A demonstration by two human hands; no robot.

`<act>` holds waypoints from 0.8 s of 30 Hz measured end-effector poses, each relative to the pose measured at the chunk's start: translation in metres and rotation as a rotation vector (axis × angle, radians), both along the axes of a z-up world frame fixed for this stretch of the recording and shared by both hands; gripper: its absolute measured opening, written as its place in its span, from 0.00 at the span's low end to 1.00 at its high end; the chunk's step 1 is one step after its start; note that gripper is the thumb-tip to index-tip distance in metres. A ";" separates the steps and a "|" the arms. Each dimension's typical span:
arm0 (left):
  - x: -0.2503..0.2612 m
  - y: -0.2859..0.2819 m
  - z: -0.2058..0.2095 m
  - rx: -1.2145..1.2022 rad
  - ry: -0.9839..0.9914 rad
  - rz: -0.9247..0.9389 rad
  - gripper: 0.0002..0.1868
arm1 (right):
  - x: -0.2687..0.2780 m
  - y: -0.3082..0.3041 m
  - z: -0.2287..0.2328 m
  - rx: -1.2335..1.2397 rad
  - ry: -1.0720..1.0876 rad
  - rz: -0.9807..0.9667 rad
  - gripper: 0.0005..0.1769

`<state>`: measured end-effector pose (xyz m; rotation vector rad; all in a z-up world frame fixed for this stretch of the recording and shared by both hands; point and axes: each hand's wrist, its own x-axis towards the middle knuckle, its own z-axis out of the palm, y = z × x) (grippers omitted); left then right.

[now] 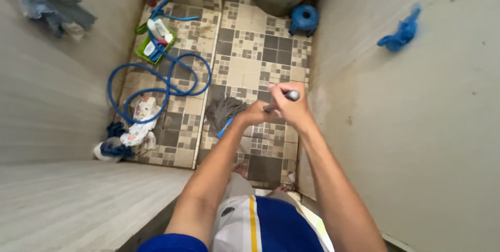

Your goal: The person mops the tiled floor of a small bathroom using a grey string mop. They move the mop back and forth across the floor, cleaning around a squat toilet, a bucket, and a blue hose.

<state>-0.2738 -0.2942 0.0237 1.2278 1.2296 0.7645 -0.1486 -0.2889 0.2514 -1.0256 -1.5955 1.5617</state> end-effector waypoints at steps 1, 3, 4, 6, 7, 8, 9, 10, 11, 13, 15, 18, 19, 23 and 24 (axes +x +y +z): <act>0.010 0.003 0.004 -0.012 -0.021 0.009 0.14 | 0.010 0.005 0.003 0.011 -0.015 0.011 0.23; 0.036 0.007 0.010 -0.040 -0.071 0.022 0.16 | 0.034 0.014 0.009 0.030 -0.055 0.028 0.22; 0.048 0.010 0.012 0.011 -0.123 0.029 0.15 | 0.044 0.018 0.011 0.015 -0.055 0.030 0.23; 0.071 0.017 0.016 0.115 -0.226 0.047 0.12 | 0.061 0.026 0.017 -0.013 -0.054 0.037 0.23; 0.082 0.021 0.017 0.069 -0.215 0.088 0.11 | 0.068 0.030 0.019 0.019 -0.070 0.041 0.22; 0.095 0.025 0.016 0.020 -0.205 0.129 0.11 | 0.076 0.035 0.021 0.049 -0.088 0.046 0.22; 0.108 0.030 0.013 -0.028 -0.193 0.170 0.11 | 0.085 0.039 0.022 0.078 -0.105 0.051 0.22; 0.120 0.036 0.009 0.075 -0.203 0.175 0.11 | 0.092 0.044 0.023 0.073 -0.119 0.044 0.22; 0.132 0.043 0.003 0.178 -0.213 0.179 0.11 | 0.100 0.048 0.023 0.068 -0.132 0.037 0.23; 0.156 0.058 -0.010 0.343 -0.226 0.210 0.15 | 0.116 0.058 0.024 0.070 -0.141 0.007 0.23; 0.180 0.070 -0.020 0.463 -0.235 0.261 0.25 | 0.130 0.064 0.028 0.079 -0.138 -0.040 0.22; 0.219 0.093 -0.032 0.480 -0.036 0.262 0.29 | 0.156 0.069 0.038 0.118 -0.265 -0.121 0.23; 0.231 0.097 -0.035 0.476 -0.040 0.256 0.31 | 0.163 0.070 0.040 0.115 -0.294 -0.143 0.23; 0.270 0.106 -0.044 0.412 -0.056 0.185 0.37 | 0.189 0.073 0.038 0.137 -0.338 -0.200 0.22; 0.277 0.106 -0.045 0.382 -0.057 0.157 0.38 | 0.196 0.072 0.035 0.151 -0.330 -0.204 0.22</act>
